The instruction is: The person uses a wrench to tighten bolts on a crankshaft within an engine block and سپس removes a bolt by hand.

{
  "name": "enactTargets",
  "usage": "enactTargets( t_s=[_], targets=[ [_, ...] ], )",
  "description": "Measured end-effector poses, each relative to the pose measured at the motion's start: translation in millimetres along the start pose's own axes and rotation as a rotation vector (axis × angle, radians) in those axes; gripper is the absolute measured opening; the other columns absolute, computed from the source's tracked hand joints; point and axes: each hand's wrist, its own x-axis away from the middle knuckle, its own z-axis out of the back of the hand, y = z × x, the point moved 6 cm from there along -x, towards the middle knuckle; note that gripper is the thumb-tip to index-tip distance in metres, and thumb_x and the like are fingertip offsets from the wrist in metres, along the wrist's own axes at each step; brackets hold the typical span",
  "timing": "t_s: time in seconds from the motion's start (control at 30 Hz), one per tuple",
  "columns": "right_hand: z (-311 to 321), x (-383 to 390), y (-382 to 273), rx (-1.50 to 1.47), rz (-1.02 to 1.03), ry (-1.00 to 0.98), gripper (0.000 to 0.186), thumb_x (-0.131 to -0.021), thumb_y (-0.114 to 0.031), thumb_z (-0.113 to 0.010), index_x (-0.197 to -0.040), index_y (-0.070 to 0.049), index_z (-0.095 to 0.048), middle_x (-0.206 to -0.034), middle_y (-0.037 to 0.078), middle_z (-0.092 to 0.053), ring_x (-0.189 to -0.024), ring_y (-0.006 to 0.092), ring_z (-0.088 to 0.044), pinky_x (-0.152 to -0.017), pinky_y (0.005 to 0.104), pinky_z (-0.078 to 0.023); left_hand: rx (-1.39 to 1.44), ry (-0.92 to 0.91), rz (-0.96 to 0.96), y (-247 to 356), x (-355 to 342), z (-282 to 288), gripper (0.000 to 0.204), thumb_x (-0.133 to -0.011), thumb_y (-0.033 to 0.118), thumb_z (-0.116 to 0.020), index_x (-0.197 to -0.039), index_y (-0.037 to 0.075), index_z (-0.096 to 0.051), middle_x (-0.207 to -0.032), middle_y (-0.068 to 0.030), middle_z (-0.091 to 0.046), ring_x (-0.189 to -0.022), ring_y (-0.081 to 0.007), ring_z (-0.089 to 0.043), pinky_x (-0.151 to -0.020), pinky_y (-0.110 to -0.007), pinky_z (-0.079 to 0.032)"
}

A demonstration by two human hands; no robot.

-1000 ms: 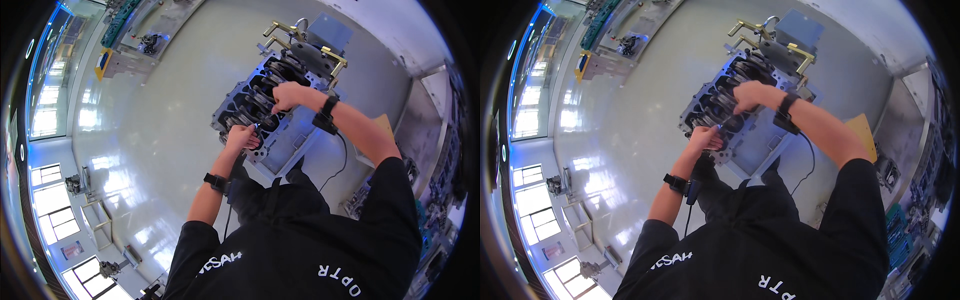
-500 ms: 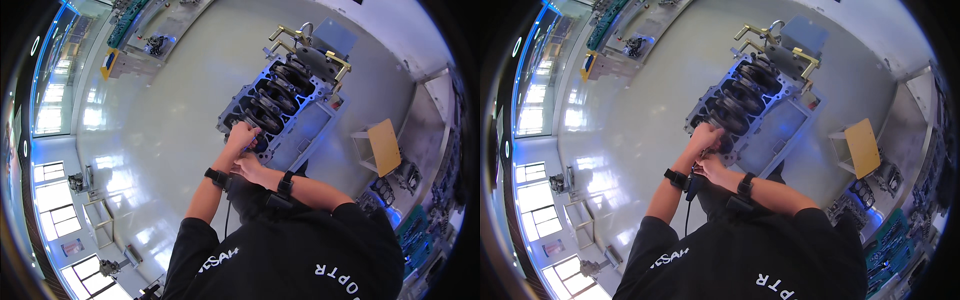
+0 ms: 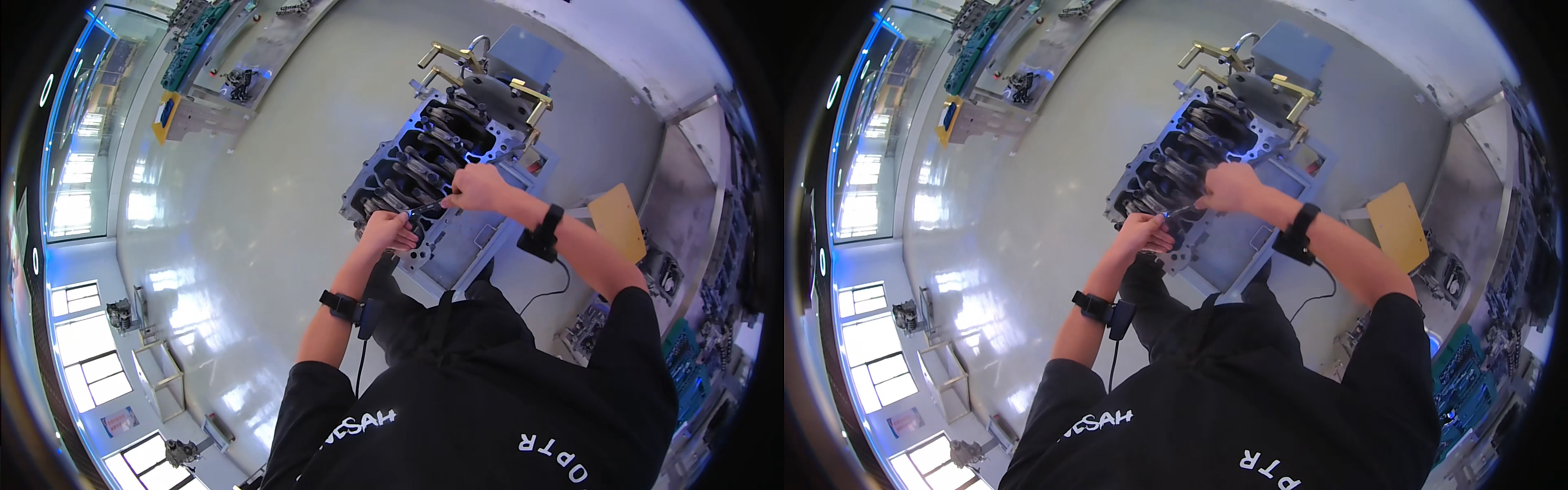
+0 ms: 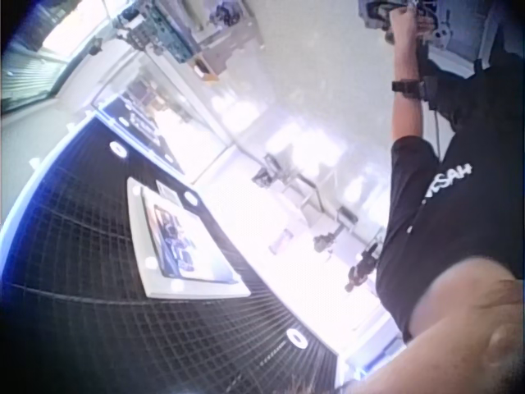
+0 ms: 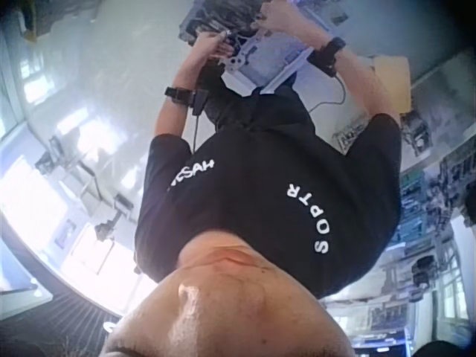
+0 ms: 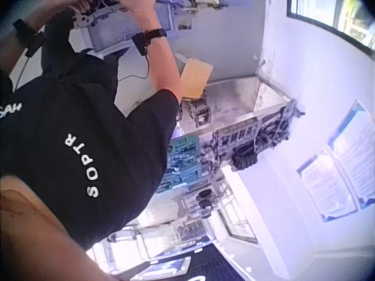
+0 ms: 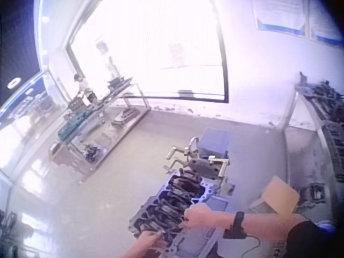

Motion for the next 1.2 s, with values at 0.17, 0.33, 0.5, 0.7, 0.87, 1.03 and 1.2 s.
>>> enactTargets(
  t_s=[0.17, 0.33, 0.5, 0.7, 0.87, 1.03, 1.2],
  targets=[
    [9.5, -35.6, 0.8, 0.106, 0.06, -0.163, 0.038, -0.069, -0.046, -0.067, -0.064, -0.009, -0.069, -0.063, 0.005, -0.065, -0.066, 0.0246, -0.065, -0.061, 0.0368, -0.051, 0.021, 0.046, 0.052, -3.9, -8.1, -2.4, 0.036, -0.094, 0.026, -0.048, -0.093, -0.009, -0.055, -0.08, -0.0219, -0.065, -0.07, -0.0276, -0.068, -0.063, -0.032, -0.057],
    [6.5, -44.5, 1.2, 0.095, 0.013, -0.344, 0.035, -0.071, -0.041, -0.065, -0.064, -0.007, -0.068, -0.062, 0.005, -0.065, -0.059, 0.0228, -0.064, -0.059, 0.0354, -0.051, 0.056, 0.082, 0.031, -8.2, -12.4, -2.1, 0.034, -0.094, 0.024, -0.046, -0.088, -0.009, -0.055, -0.078, -0.0233, -0.066, -0.066, -0.0296, -0.068, -0.056, -0.035, -0.057],
    [-61.3, 24.7, -3.5, -0.535, -0.236, -0.423, 0.04, -0.088, -0.032, -0.055, -0.068, 0.001, -0.065, -0.056, 0.01, -0.062, -0.046, 0.0215, -0.061, -0.043, 0.0332, -0.05, 0.056, 0.106, 0.034, -2.2, -14.4, -2.4, 0.036, -0.094, 0.023, -0.046, -0.087, -0.01, -0.056, -0.078, -0.0244, -0.065, -0.065, -0.0301, -0.068, -0.056, -0.036, -0.057],
    [-186.9, 25.4, -124.4, -1.776, -0.515, -0.347, 0.019, -0.092, -0.018, -0.052, -0.093, 0.0, -0.059, -0.088, 0.012, -0.066, -0.074, 0.0213, -0.067, -0.064, 0.0346, -0.053, -0.246, 0.103, 0.118, 6.1, -21.4, 2.4, 0.039, -0.093, 0.024, -0.048, -0.086, -0.012, -0.058, -0.072, -0.0215, -0.066, -0.062, -0.0272, -0.067, -0.051, -0.033, -0.055],
    [-187.1, 16.5, -143.1, -2.058, -0.475, -0.27, 0.016, -0.093, -0.015, -0.052, -0.094, -0.001, -0.059, -0.086, 0.01, -0.066, -0.076, 0.0204, -0.065, -0.068, 0.0329, -0.052, -0.274, 0.094, 0.03, 13.8, -6.2, 8.5, 0.037, -0.092, 0.024, -0.051, -0.088, -0.013, -0.057, -0.074, -0.0217, -0.066, -0.063, -0.0282, -0.067, -0.055, -0.035, -0.056],
    [-167.2, 48.3, -72.2, -1.119, -0.032, -0.362, 0.019, -0.089, -0.015, -0.054, -0.085, 0.001, -0.064, -0.064, 0.009, -0.062, -0.061, 0.0165, -0.062, -0.06, 0.0306, -0.05, -0.057, 0.003, 0.092, -4.8, 6.2, 30.1, 0.037, -0.092, 0.026, -0.053, -0.098, -0.011, -0.055, -0.09, -0.0245, -0.065, -0.079, -0.0311, -0.068, -0.07, -0.038, -0.058],
    [-64.7, 24.9, 9.4, -0.368, -0.012, -0.015, 0.026, -0.079, -0.03, -0.063, -0.075, -0.005, -0.07, -0.062, 0.011, -0.064, -0.06, 0.0232, -0.063, -0.058, 0.0365, -0.049, 0.04, -0.016, 0.022, -2.0, 7.7, 8.0, 0.034, -0.092, 0.024, -0.05, -0.095, -0.01, -0.054, -0.09, -0.0251, -0.065, -0.078, -0.0319, -0.068, -0.069, -0.038, -0.058]
  ],
)
